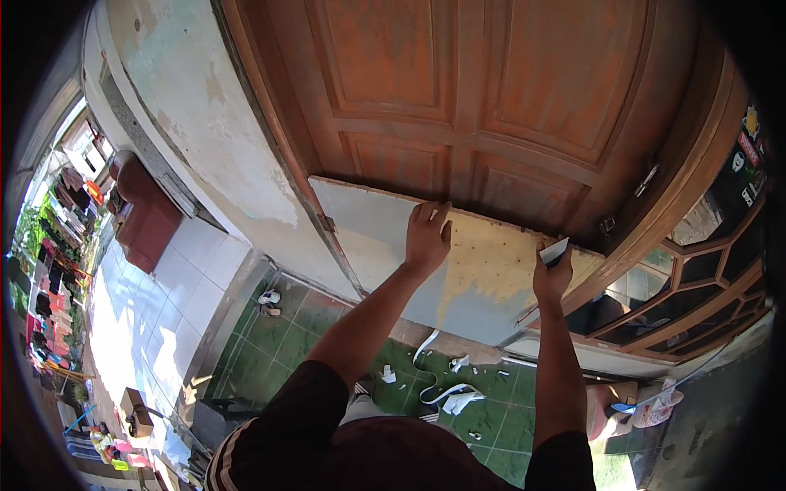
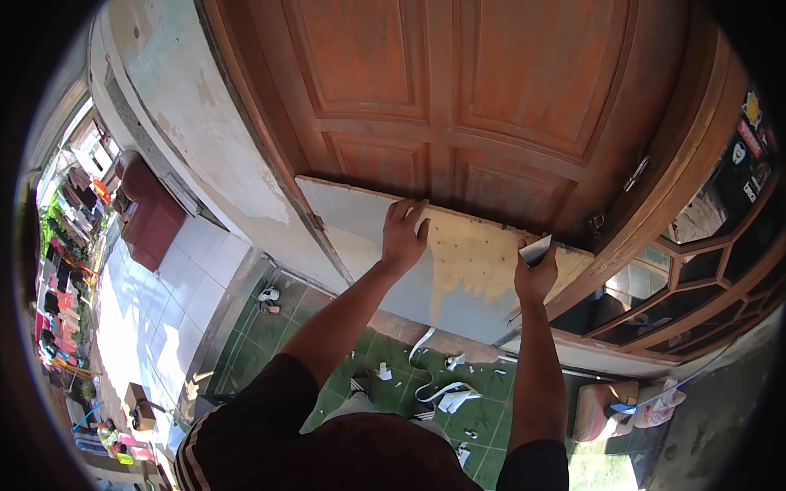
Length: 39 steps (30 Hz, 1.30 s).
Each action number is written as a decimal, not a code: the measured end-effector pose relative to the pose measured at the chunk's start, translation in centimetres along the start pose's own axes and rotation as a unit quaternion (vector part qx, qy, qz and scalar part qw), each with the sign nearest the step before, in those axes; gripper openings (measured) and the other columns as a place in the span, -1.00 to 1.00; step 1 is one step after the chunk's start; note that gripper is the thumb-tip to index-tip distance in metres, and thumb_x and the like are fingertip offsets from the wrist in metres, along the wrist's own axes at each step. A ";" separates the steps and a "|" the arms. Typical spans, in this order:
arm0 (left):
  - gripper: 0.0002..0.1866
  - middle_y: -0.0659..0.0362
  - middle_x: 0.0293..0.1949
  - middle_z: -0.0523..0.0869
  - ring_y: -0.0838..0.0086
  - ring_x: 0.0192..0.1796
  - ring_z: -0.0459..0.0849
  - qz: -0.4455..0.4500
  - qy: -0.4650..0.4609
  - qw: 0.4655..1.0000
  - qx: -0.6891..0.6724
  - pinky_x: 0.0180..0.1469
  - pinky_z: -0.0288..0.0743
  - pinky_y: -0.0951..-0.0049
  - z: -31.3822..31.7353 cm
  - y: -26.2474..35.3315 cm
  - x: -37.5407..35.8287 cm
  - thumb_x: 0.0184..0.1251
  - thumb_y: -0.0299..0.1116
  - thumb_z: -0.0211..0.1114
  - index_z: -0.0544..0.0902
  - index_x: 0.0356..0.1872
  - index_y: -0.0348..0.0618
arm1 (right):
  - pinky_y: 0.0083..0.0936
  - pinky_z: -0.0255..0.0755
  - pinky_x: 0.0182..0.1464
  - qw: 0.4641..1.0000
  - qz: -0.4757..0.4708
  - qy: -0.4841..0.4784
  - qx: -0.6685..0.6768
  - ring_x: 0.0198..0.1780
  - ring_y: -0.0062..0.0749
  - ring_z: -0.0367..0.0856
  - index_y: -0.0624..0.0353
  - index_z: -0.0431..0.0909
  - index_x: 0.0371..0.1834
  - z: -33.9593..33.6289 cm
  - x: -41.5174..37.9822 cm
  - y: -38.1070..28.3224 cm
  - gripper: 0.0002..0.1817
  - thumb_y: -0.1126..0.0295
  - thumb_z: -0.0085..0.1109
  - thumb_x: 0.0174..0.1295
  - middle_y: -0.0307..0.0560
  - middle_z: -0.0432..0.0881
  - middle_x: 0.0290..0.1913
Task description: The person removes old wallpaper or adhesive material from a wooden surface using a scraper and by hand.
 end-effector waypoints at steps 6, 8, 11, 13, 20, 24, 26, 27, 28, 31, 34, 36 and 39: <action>-0.83 0.19 -0.12 0.77 0.19 -0.04 0.73 0.141 -0.019 0.990 -0.005 0.01 0.70 0.16 0.2 -4.6 1.7 0.25 -0.59 0.48 0.86 -0.15 -0.19 | -0.06 0.68 0.04 0.999 0.019 0.015 -0.041 0.02 0.29 0.81 0.25 0.53 0.37 -0.1 -0.4 -1.4 -0.28 0.15 0.63 0.24 0.31 0.79 -0.03; -0.80 0.21 -0.15 0.76 0.23 -0.03 0.72 0.176 -0.023 0.984 -0.008 0.01 0.70 0.20 0.6 -5.4 1.7 0.19 -0.58 0.46 0.85 -0.16 -0.18 | -0.02 0.67 0.04 0.998 0.028 0.016 -0.055 0.02 0.32 0.80 0.25 0.52 0.38 0.4 -0.5 0.0 -0.27 0.21 0.63 0.20 0.32 0.79 -0.03; -0.79 0.27 -0.11 0.76 0.29 -0.04 0.72 0.244 -0.004 0.970 -0.001 0.00 0.67 0.19 0.4 -5.8 1.6 0.13 -0.56 0.46 0.85 -0.20 -0.12 | 0.02 0.66 0.06 0.996 0.037 0.026 -0.076 0.04 0.35 0.78 0.25 0.51 0.38 0.6 -0.5 -0.3 -0.26 0.27 0.63 0.14 0.33 0.78 -0.02; -0.78 0.31 -0.09 0.75 0.32 -0.07 0.72 0.257 0.009 0.966 0.014 -0.03 0.65 0.19 -0.3 -5.5 1.4 0.12 -0.53 0.49 0.84 -0.19 -0.06 | 0.03 0.65 0.06 0.995 0.038 0.039 -0.082 0.05 0.36 0.77 0.25 0.51 0.37 0.6 -0.6 -0.5 -0.26 0.28 0.62 0.13 0.34 0.78 -0.01; -0.84 0.32 -0.07 0.73 0.33 -0.11 0.72 0.193 -0.051 0.979 -0.026 -0.12 0.57 0.20 0.5 -6.8 -4.4 0.21 -0.48 0.51 0.78 -0.20 -0.02 | 0.02 0.64 0.02 0.994 0.033 0.064 -0.085 0.01 0.38 0.77 0.26 0.54 0.32 1.0 -0.5 -1.3 -0.31 0.14 0.61 0.23 0.34 0.78 -0.05; -0.79 0.29 -0.14 0.74 0.32 -0.12 0.72 0.135 0.045 0.990 -0.016 -0.11 0.56 0.19 -0.1 -5.0 -0.6 0.26 -0.42 0.54 0.82 -0.08 -0.03 | 0.02 0.64 -0.01 0.992 0.031 0.072 -0.094 -0.02 0.39 0.78 0.26 0.54 0.30 1.2 -0.4 -1.2 -0.31 0.05 0.61 0.28 0.33 0.78 -0.08; -0.81 0.29 -0.15 0.75 0.32 -0.12 0.73 0.155 0.033 0.987 0.002 -0.11 0.54 0.20 0.1 -4.5 1.2 0.27 -0.44 0.51 0.85 -0.10 -0.05 | 0.02 0.64 -0.01 0.993 0.027 0.074 -0.092 -0.02 0.39 0.78 0.26 0.55 0.30 1.3 -0.3 -0.9 -0.30 0.03 0.61 0.27 0.33 0.78 -0.08; -0.83 0.29 -0.15 0.74 0.33 -0.13 0.72 0.172 0.025 0.985 0.000 -0.12 0.53 0.20 0.6 -4.8 1.5 0.27 -0.46 0.50 0.85 -0.13 -0.07 | 0.02 0.64 -0.01 0.993 0.026 0.075 -0.091 -0.02 0.39 0.78 0.26 0.55 0.30 1.2 -0.3 -0.9 -0.29 0.02 0.61 0.27 0.33 0.78 -0.08; -0.86 0.29 -0.15 0.74 0.34 -0.14 0.72 0.190 0.017 0.982 -0.002 -0.13 0.53 0.21 1.0 -5.0 1.6 0.27 -0.48 0.48 0.85 -0.16 -0.09 | 0.02 0.64 -0.01 0.993 0.030 0.071 -0.093 -0.02 0.38 0.78 0.25 0.55 0.30 1.2 -0.3 -0.8 -0.29 0.02 0.62 0.27 0.33 0.78 -0.08; -0.87 0.30 -0.16 0.74 0.35 -0.13 0.71 0.222 0.034 0.975 0.001 -0.12 0.52 0.22 1.3 -5.3 1.4 0.23 -0.50 0.47 0.85 -0.21 -0.10 | 0.01 0.64 0.00 0.992 0.045 0.066 -0.096 -0.01 0.37 0.78 0.25 0.56 0.30 1.2 -0.5 -0.7 -0.30 0.03 0.62 0.27 0.33 0.78 -0.07; -0.85 0.30 -0.17 0.74 0.36 -0.13 0.71 0.239 0.043 0.970 -0.002 -0.12 0.52 0.22 1.2 -5.3 1.4 0.19 -0.52 0.47 0.84 -0.22 -0.09 | 0.00 0.65 0.01 0.993 0.040 0.070 -0.091 0.00 0.36 0.79 0.24 0.56 0.31 1.2 -0.4 -0.8 -0.30 0.04 0.62 0.26 0.33 0.78 -0.06; -0.85 0.28 -0.17 0.75 0.34 -0.12 0.73 0.233 0.015 0.972 0.014 -0.12 0.52 0.21 1.3 -5.6 0.9 0.21 -0.48 0.51 0.85 -0.19 -0.09 | 0.00 0.65 0.01 0.993 0.029 0.075 -0.086 0.00 0.35 0.79 0.23 0.57 0.31 1.2 -0.4 -0.7 -0.30 0.05 0.63 0.26 0.33 0.78 -0.05; -0.83 0.27 -0.16 0.77 0.32 -0.14 0.74 0.204 -0.011 0.979 0.021 -0.14 0.52 0.20 1.5 -6.4 -0.3 0.24 -0.45 0.53 0.84 -0.15 -0.08 | -0.01 0.65 0.05 0.994 0.033 0.069 -0.083 0.05 0.33 0.79 0.22 0.58 0.32 1.2 -0.4 -0.7 -0.32 0.06 0.62 0.27 0.31 0.78 0.00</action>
Point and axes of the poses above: each hand's wrist, its own x-axis towards the middle knuckle, its own z-axis out of the palm, y = z × x, the point moved 5 cm from there along x, towards the middle knuckle
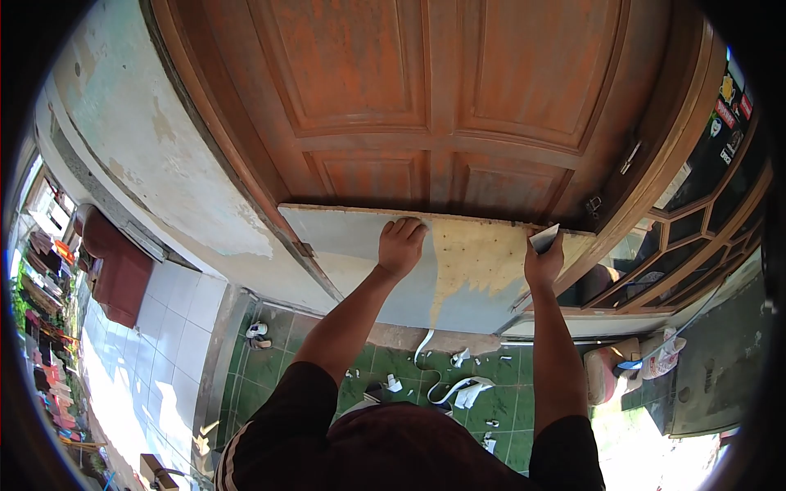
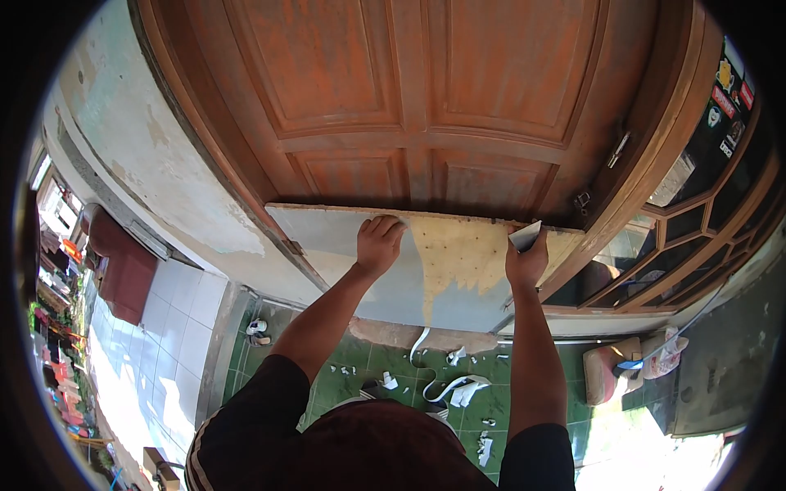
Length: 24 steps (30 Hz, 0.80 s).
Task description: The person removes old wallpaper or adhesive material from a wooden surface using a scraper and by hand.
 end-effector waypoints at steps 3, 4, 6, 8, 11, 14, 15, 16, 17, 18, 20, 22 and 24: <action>-0.79 0.25 -0.15 0.78 0.30 -0.17 0.75 -0.044 0.024 0.999 -0.006 -0.16 0.52 0.19 -0.2 -0.2 -1.3 0.26 -0.44 0.53 0.84 -0.08 -0.06 | -0.01 0.64 0.07 1.000 0.002 -0.001 0.007 0.07 0.33 0.78 0.21 0.58 0.31 0.3 0.2 -0.1 -0.33 0.07 0.62 0.27 0.31 0.78 0.01; -0.77 0.25 -0.15 0.78 0.29 -0.18 0.75 -0.059 0.037 0.998 -0.009 -0.17 0.52 0.19 -0.3 -0.2 -1.3 0.27 -0.43 0.54 0.84 -0.06 -0.06 | -0.01 0.64 0.07 1.000 0.003 -0.001 0.010 0.07 0.33 0.78 0.21 0.58 0.31 0.3 0.2 0.0 -0.33 0.07 0.62 0.27 0.31 0.78 0.02; -0.77 0.28 -0.12 0.76 0.34 -0.15 0.74 -0.055 0.057 0.997 0.002 -0.18 0.49 0.20 -0.6 0.4 0.0 0.25 -0.44 0.52 0.85 -0.06 -0.05 | 0.00 0.64 0.07 1.000 -0.011 0.008 0.010 0.07 0.34 0.78 0.20 0.58 0.31 0.4 0.2 0.2 -0.33 0.07 0.62 0.27 0.31 0.78 0.02; -0.76 0.31 -0.10 0.76 0.38 -0.15 0.73 -0.043 0.058 0.997 0.010 -0.19 0.48 0.21 -0.7 0.3 1.0 0.22 -0.45 0.51 0.86 -0.08 -0.04 | 0.00 0.64 0.07 1.000 -0.016 0.012 0.009 0.07 0.35 0.78 0.20 0.57 0.31 0.5 0.1 0.3 -0.33 0.06 0.63 0.27 0.31 0.78 0.02; -0.76 0.35 -0.11 0.77 0.40 -0.17 0.73 -0.011 0.043 0.999 0.025 -0.21 0.47 0.24 -0.2 -0.2 1.2 0.17 -0.48 0.49 0.88 -0.12 -0.04 | 0.01 0.64 0.07 1.000 -0.013 0.014 0.010 0.06 0.35 0.77 0.21 0.57 0.30 0.5 0.1 -0.1 -0.32 0.06 0.63 0.26 0.30 0.78 0.01; -0.79 0.37 -0.13 0.77 0.44 -0.19 0.73 0.013 0.045 0.998 0.045 -0.21 0.47 0.27 -0.6 0.0 1.6 0.15 -0.49 0.47 0.88 -0.18 -0.04 | 0.03 0.64 0.06 1.000 -0.014 0.019 0.009 0.05 0.36 0.77 0.23 0.56 0.29 0.4 0.1 -0.2 -0.31 0.06 0.64 0.25 0.31 0.78 0.00; -0.80 0.38 -0.14 0.77 0.45 -0.19 0.73 0.019 0.041 0.998 0.047 -0.22 0.47 0.28 -0.8 0.1 1.6 0.15 -0.49 0.46 0.88 -0.19 -0.04 | 0.03 0.63 0.05 1.000 -0.015 0.019 0.007 0.04 0.36 0.77 0.23 0.56 0.28 0.4 0.1 -0.2 -0.31 0.06 0.64 0.25 0.31 0.77 -0.02; -0.80 0.38 -0.14 0.77 0.46 -0.19 0.73 0.025 0.038 0.998 0.049 -0.22 0.46 0.29 -0.9 0.2 1.6 0.15 -0.49 0.46 0.88 -0.20 -0.03 | 0.03 0.63 0.05 1.000 -0.017 0.020 0.005 0.03 0.36 0.77 0.24 0.56 0.27 0.4 0.0 -0.1 -0.31 0.06 0.64 0.24 0.31 0.77 -0.03; -0.81 0.37 -0.15 0.77 0.44 -0.19 0.73 0.023 0.036 0.998 0.043 -0.21 0.47 0.28 -0.9 0.1 1.7 0.16 -0.49 0.46 0.88 -0.20 -0.04 | 0.04 0.63 0.05 1.000 -0.017 0.012 0.007 0.03 0.36 0.76 0.23 0.55 0.28 0.4 0.0 -0.1 -0.30 0.06 0.65 0.23 0.31 0.77 -0.03; -0.81 0.36 -0.15 0.77 0.42 -0.18 0.74 0.022 0.034 0.999 0.037 -0.20 0.47 0.27 -0.9 0.1 1.8 0.17 -0.49 0.47 0.87 -0.19 -0.04 | 0.04 0.63 0.05 1.000 -0.016 0.005 0.009 0.02 0.36 0.76 0.23 0.54 0.28 0.3 -0.1 -0.3 -0.29 0.06 0.65 0.22 0.31 0.76 -0.03; -0.82 0.33 -0.15 0.76 0.39 -0.15 0.74 0.020 0.024 0.999 0.027 -0.18 0.49 0.26 -0.7 0.1 1.9 0.19 -0.49 0.47 0.85 -0.18 -0.03 | 0.05 0.62 0.05 1.000 -0.016 -0.005 0.011 0.03 0.36 0.75 0.23 0.51 0.29 0.2 -0.1 -0.4 -0.27 0.07 0.66 0.21 0.31 0.75 -0.03; -0.82 0.30 -0.12 0.75 0.37 -0.09 0.72 0.018 0.008 1.000 0.021 -0.14 0.51 0.25 -0.5 0.1 1.8 0.21 -0.48 0.45 0.83 -0.17 -0.03 | 0.06 0.61 0.07 1.000 -0.018 -0.015 0.012 0.04 0.36 0.74 0.23 0.48 0.31 0.2 -0.1 -0.4 -0.24 0.07 0.68 0.19 0.32 0.74 0.00; -0.83 0.29 -0.11 0.73 0.34 -0.04 0.70 0.020 -0.028 0.999 0.007 -0.08 0.52 0.23 -0.1 0.4 0.3 0.23 -0.48 0.44 0.80 -0.17 -0.02 | 0.06 0.60 0.10 0.999 -0.019 -0.026 0.010 0.07 0.37 0.73 0.24 0.46 0.33 0.0 -0.2 -0.5 -0.21 0.07 0.68 0.18 0.34 0.73 0.03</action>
Point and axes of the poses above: each hand's wrist, its own x-axis towards the middle knuckle, its own z-axis out of the palm, y = z × x, the point moved 5 cm from there along x, towards the middle knuckle
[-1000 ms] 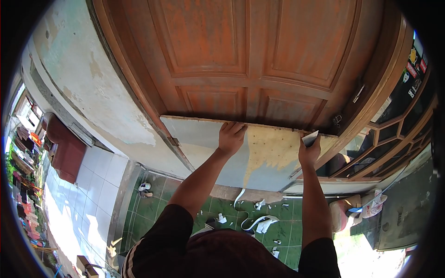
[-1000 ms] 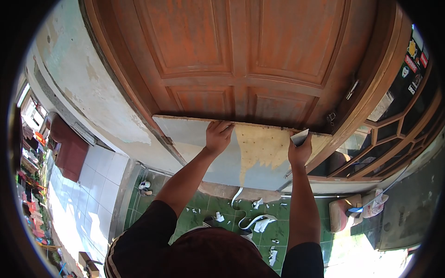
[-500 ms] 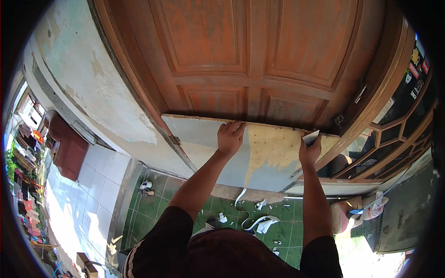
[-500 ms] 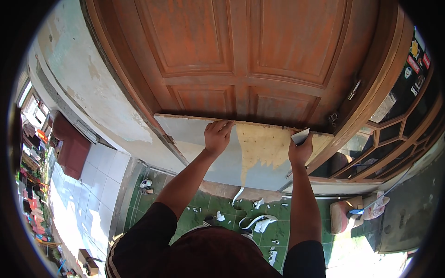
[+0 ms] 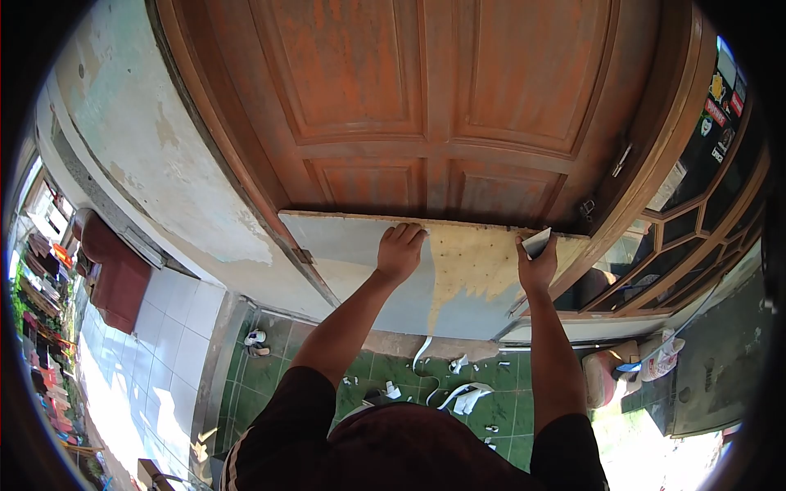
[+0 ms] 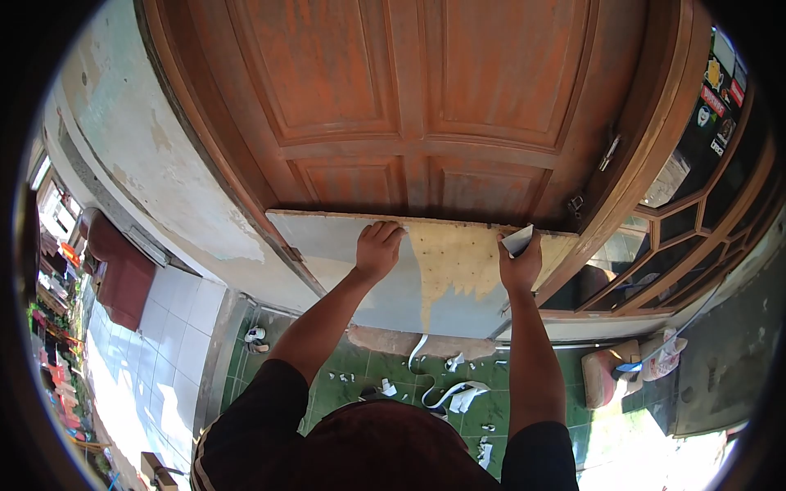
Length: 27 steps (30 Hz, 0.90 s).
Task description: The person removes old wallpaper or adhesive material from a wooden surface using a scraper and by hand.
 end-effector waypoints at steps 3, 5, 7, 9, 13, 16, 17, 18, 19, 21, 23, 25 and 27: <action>-0.86 0.29 -0.10 0.71 0.33 0.01 0.67 0.007 -0.071 0.997 -0.014 -0.03 0.53 0.18 0.7 0.7 -3.3 0.26 -0.48 0.43 0.76 -0.18 -0.01 | 0.07 0.60 0.13 1.000 -0.004 -0.014 0.001 0.09 0.38 0.72 0.26 0.44 0.35 0.0 0.1 -0.1 -0.18 0.06 0.69 0.17 0.37 0.72 0.05; -0.86 0.29 -0.10 0.71 0.32 0.01 0.67 0.000 -0.117 0.993 -0.029 -0.01 0.53 0.16 1.1 1.4 -6.4 0.27 -0.48 0.42 0.76 -0.19 0.00 | 0.07 0.59 0.15 1.000 -0.001 -0.025 0.002 0.11 0.38 0.72 0.28 0.42 0.38 0.1 0.2 -0.1 -0.15 0.06 0.69 0.17 0.38 0.71 0.07; -0.86 0.30 -0.10 0.72 0.33 0.00 0.69 -0.018 -0.157 0.986 -0.053 0.01 0.52 0.14 1.4 2.3 -10.4 0.28 -0.48 0.42 0.76 -0.18 0.00 | 0.06 0.59 0.18 0.999 0.009 -0.041 0.001 0.14 0.37 0.71 0.30 0.40 0.42 0.2 0.3 0.0 -0.11 0.06 0.69 0.16 0.38 0.71 0.10; -0.84 0.27 -0.10 0.74 0.31 0.01 0.72 -0.082 -0.202 0.973 -0.080 0.06 0.53 0.19 1.5 3.3 -13.9 0.28 -0.48 0.40 0.79 -0.15 -0.01 | 0.05 0.54 0.29 0.998 0.011 -0.064 0.013 0.26 0.37 0.65 0.33 0.31 0.54 0.1 0.1 0.6 0.01 0.06 0.69 0.16 0.41 0.64 0.22; -0.87 0.12 -0.12 0.85 0.15 -0.04 0.82 -0.232 -0.161 0.933 -0.223 0.02 0.68 0.16 0.6 4.5 -16.0 0.39 -0.50 0.42 0.83 -0.10 -0.14 | 0.00 0.39 0.52 0.997 -0.053 -0.033 0.036 0.48 0.37 0.47 0.35 0.06 0.74 -0.2 -2.7 -1.6 0.23 0.04 0.69 0.17 0.47 0.44 0.48; -0.87 0.07 -0.12 0.86 0.11 -0.07 0.83 -0.243 -0.153 0.928 -0.239 0.02 0.71 0.17 -1.1 5.0 -15.9 0.39 -0.47 0.46 0.84 -0.10 -0.17 | -0.09 0.32 0.56 0.990 -0.017 -0.052 0.130 0.52 0.23 0.44 0.37 -0.01 0.76 1.2 -9.0 -0.5 0.08 0.11 0.48 0.40 0.47 0.34 0.56; -0.89 0.07 -0.13 0.86 0.11 -0.09 0.83 -0.256 -0.156 0.923 -0.242 -0.01 0.72 0.17 -1.5 4.6 -16.3 0.37 -0.46 0.48 0.84 -0.13 -0.18 | -0.13 0.40 0.49 0.987 0.034 -0.062 0.143 0.45 0.14 0.53 0.40 0.07 0.73 1.6 -11.6 -0.4 -0.08 0.15 0.33 0.51 0.44 0.47 0.47; -0.90 0.06 -0.15 0.86 0.11 -0.12 0.83 -0.269 -0.160 0.918 -0.245 -0.03 0.73 0.18 -1.9 4.2 -16.8 0.36 -0.46 0.49 0.83 -0.16 -0.19 | -0.22 0.53 0.32 0.978 0.092 -0.078 0.168 0.25 -0.01 0.66 0.41 0.18 0.67 2.7 -14.2 1.1 -0.18 0.14 0.30 0.54 0.31 0.62 0.30; -0.91 0.05 -0.16 0.86 0.11 -0.14 0.83 -0.282 -0.163 0.913 -0.247 -0.06 0.73 0.18 -2.4 3.7 -17.1 0.35 -0.45 0.51 0.83 -0.19 -0.20 | -0.32 0.57 0.19 0.938 0.215 -0.141 0.232 0.08 -0.17 0.69 0.39 0.27 0.61 4.0 -16.6 2.4 -0.23 0.12 0.32 0.54 0.17 0.69 0.12; -0.91 0.05 -0.21 0.86 0.14 -0.16 0.85 -0.338 -0.179 0.888 -0.254 -0.12 0.74 0.22 -3.7 2.4 -17.6 0.32 -0.44 0.54 0.82 -0.24 -0.20 | -0.29 0.61 -0.02 0.974 0.093 -0.086 0.189 -0.08 -0.31 0.70 0.33 0.32 0.57 5.0 -19.6 0.0 -0.25 0.12 0.38 0.50 0.06 0.72 0.03; -0.89 0.06 -0.26 0.87 0.18 -0.15 0.87 -0.386 -0.189 0.866 -0.257 -0.16 0.75 0.26 -4.6 0.8 -18.9 0.29 -0.44 0.57 0.81 -0.24 -0.20 | -0.21 0.64 -0.03 0.968 0.094 -0.113 0.202 -0.10 -0.12 0.80 0.33 0.45 0.44 5.8 -19.4 -3.5 -0.39 0.17 0.38 0.50 0.13 0.78 -0.02; -0.84 0.08 -0.31 0.87 0.23 -0.12 0.89 -0.424 -0.193 0.847 -0.255 -0.19 0.76 0.31 -5.3 -0.8 -20.7 0.26 -0.43 0.59 0.80 -0.20 -0.20 | -0.14 0.65 -0.04 0.977 0.072 -0.156 0.123 -0.13 0.05 0.81 0.32 0.53 0.24 6.9 -17.6 -5.1 -0.57 0.23 0.35 0.51 0.17 0.79 -0.10; -0.63 0.11 -0.29 0.90 0.17 0.09 0.88 -0.453 -0.206 0.819 -0.285 0.06 0.77 0.21 -6.1 -1.9 -22.0 0.30 -0.52 0.47 0.73 0.14 -0.17 | -0.07 0.64 -0.07 0.986 0.002 -0.159 0.045 -0.18 0.18 0.80 0.28 0.57 0.07 7.7 -15.2 -7.5 -0.71 0.28 0.32 0.52 0.19 0.80 -0.18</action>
Point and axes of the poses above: each hand's wrist, its own x-axis towards the middle knuckle, its own z-axis out of the palm, y = z × x, the point moved 5 cm from there along x, towards the middle knuckle
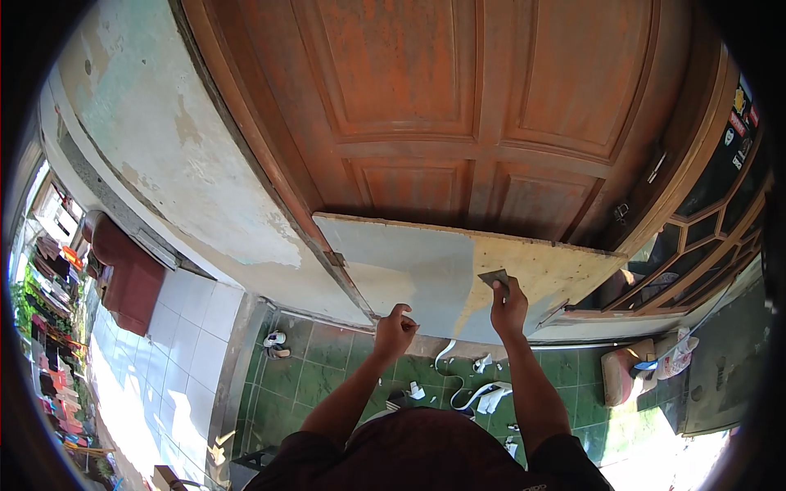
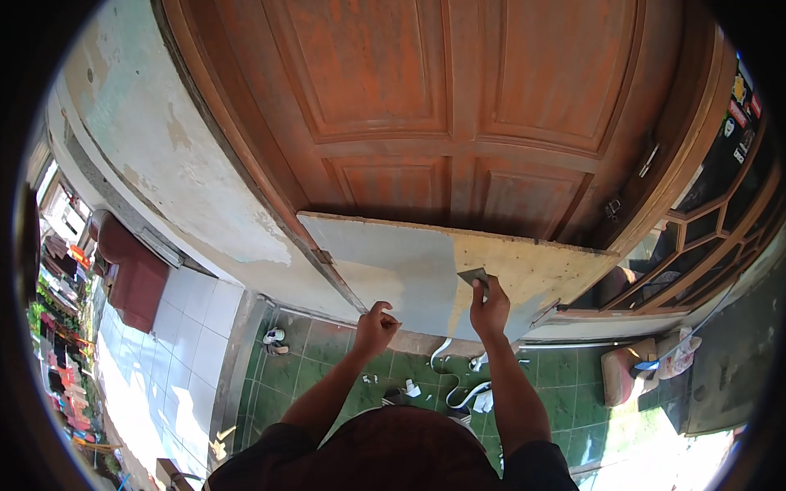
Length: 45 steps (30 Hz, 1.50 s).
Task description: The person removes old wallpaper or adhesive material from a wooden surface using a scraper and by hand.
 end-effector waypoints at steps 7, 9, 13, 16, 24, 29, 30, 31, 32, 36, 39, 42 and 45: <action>-0.42 0.01 0.17 0.84 -0.02 0.47 0.62 0.173 -0.182 0.954 0.164 0.53 0.46 0.03 -3.8 0.9 0.6 0.36 -0.54 0.32 0.60 0.44 -0.12 | 0.02 0.61 -0.20 0.965 -0.143 0.017 -0.220 -0.33 0.17 0.74 0.15 0.57 -0.10 -0.9 6.0 -6.4 -0.81 0.30 0.34 0.45 0.12 0.76 -0.31; -0.40 -0.05 0.49 0.60 -0.03 0.58 0.49 0.219 -0.182 0.941 0.181 0.55 0.42 0.02 -5.3 4.6 2.4 0.39 -0.44 0.39 0.58 0.47 -0.09 | -0.01 0.61 -0.21 0.959 -0.154 0.019 -0.236 -0.35 0.14 0.75 0.14 0.58 -0.12 -1.2 6.2 -7.8 -0.81 0.30 0.37 0.42 0.10 0.76 -0.33; -0.31 -0.07 0.66 0.33 -0.08 0.72 0.23 0.352 -0.058 0.911 0.207 0.63 0.23 -0.11 -8.8 12.8 8.0 0.38 -0.30 0.52 0.55 0.53 -0.05 | -0.05 0.61 -0.25 0.954 -0.167 0.002 -0.249 -0.37 0.08 0.75 0.13 0.60 -0.20 -1.8 6.7 -9.7 -0.81 0.30 0.42 0.37 0.04 0.74 -0.38; -0.28 -0.05 0.54 0.48 -0.03 0.63 0.36 0.373 0.035 0.872 0.316 0.63 0.16 -0.10 -10.1 15.7 13.0 0.38 -0.06 0.52 0.56 0.49 -0.13 | -0.07 0.62 -0.24 0.949 -0.177 -0.002 -0.262 -0.37 0.03 0.77 0.12 0.63 -0.26 -2.5 6.9 -9.5 -0.82 0.32 0.45 0.33 -0.01 0.74 -0.42; -0.26 0.11 0.06 0.66 0.20 0.18 0.55 0.339 -0.051 0.888 0.307 0.37 0.22 0.10 -9.2 14.1 15.7 0.31 0.17 0.53 0.64 0.35 -0.11 | -0.08 0.62 -0.18 0.942 -0.152 0.012 -0.299 -0.36 -0.02 0.78 0.09 0.68 -0.27 -0.1 6.4 -10.1 -0.87 0.32 0.42 0.33 -0.04 0.76 -0.40; -0.22 0.10 0.05 0.65 0.19 0.17 0.54 0.345 -0.045 0.886 0.307 0.37 0.19 0.07 -9.0 14.2 16.0 0.24 0.20 0.55 0.63 0.34 -0.12 | -0.11 0.61 -0.17 0.929 -0.115 -0.007 -0.351 -0.32 -0.08 0.81 0.07 0.70 -0.29 -1.1 6.8 -8.9 -0.90 0.33 0.39 0.33 -0.07 0.78 -0.39; -0.20 0.10 0.05 0.65 0.18 0.17 0.54 0.344 -0.048 0.888 0.302 0.35 0.19 0.07 -9.1 14.3 16.1 0.22 0.20 0.57 0.63 0.34 -0.12 | -0.11 0.61 -0.17 0.926 -0.116 -0.003 -0.359 -0.32 -0.08 0.82 0.07 0.71 -0.30 -0.9 7.0 -9.5 -0.91 0.33 0.38 0.33 -0.07 0.79 -0.38; -0.19 0.09 0.04 0.65 0.17 0.16 0.54 0.341 -0.050 0.891 0.296 0.33 0.19 0.07 -9.1 14.4 16.2 0.20 0.20 0.58 0.64 0.34 -0.13 | -0.12 0.61 -0.16 0.923 -0.117 0.002 -0.367 -0.32 -0.09 0.82 0.07 0.71 -0.31 -0.8 7.0 -9.8 -0.91 0.33 0.37 0.33 -0.07 0.79 -0.38; -0.19 0.09 0.04 0.65 0.17 0.16 0.54 0.341 -0.052 0.891 0.296 0.33 0.19 0.07 -9.1 14.4 16.2 0.19 0.20 0.59 0.64 0.34 -0.13 | -0.12 0.61 -0.16 0.922 -0.117 -0.008 -0.370 -0.32 -0.09 0.82 0.06 0.71 -0.31 -1.0 6.9 -9.5 -0.90 0.33 0.37 0.33 -0.07 0.79 -0.38; -0.16 0.09 0.03 0.64 0.16 0.15 0.54 0.347 -0.044 0.889 0.296 0.33 0.19 0.07 -9.1 14.4 16.3 0.17 0.22 0.60 0.63 0.34 -0.14 | -0.15 0.62 -0.17 0.921 -0.116 -0.009 -0.371 -0.34 -0.09 0.82 0.05 0.71 -0.33 -0.7 6.9 -8.5 -0.91 0.34 0.37 0.32 -0.06 0.80 -0.39; -0.16 0.09 0.03 0.64 0.16 0.15 0.55 0.340 -0.046 0.892 0.294 0.33 0.19 0.08 -9.2 14.6 16.5 0.16 0.23 0.60 0.64 0.34 -0.15 | -0.15 0.62 -0.20 0.925 -0.127 0.003 -0.357 -0.36 -0.08 0.81 0.05 0.71 -0.32 -0.9 7.2 -8.4 -0.91 0.33 0.39 0.32 -0.06 0.79 -0.41; -0.16 0.09 0.03 0.65 0.16 0.16 0.55 0.334 -0.049 0.893 0.297 0.34 0.19 0.07 -9.0 14.4 16.3 0.16 0.23 0.60 0.64 0.34 -0.15 | -0.14 0.61 -0.23 0.939 -0.144 0.025 -0.310 -0.38 -0.06 0.79 0.06 0.71 -0.32 -1.8 7.1 -7.8 -0.89 0.32 0.40 0.32 -0.05 0.78 -0.43; -0.16 0.09 0.03 0.65 0.16 0.18 0.56 0.330 -0.047 0.895 0.297 0.35 0.19 0.07 -9.0 14.6 16.8 0.17 0.23 0.60 0.64 0.34 -0.15 | -0.13 0.60 -0.24 0.939 -0.162 0.043 -0.301 -0.40 -0.06 0.78 0.06 0.71 -0.31 -1.8 8.3 -8.1 -0.88 0.30 0.40 0.35 -0.05 0.77 -0.44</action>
Point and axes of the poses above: each hand's wrist, its own x-axis towards the middle knuckle, its own z-axis out of the palm, y = z × x, the point moved 5 cm from there along x, towards the middle knuckle
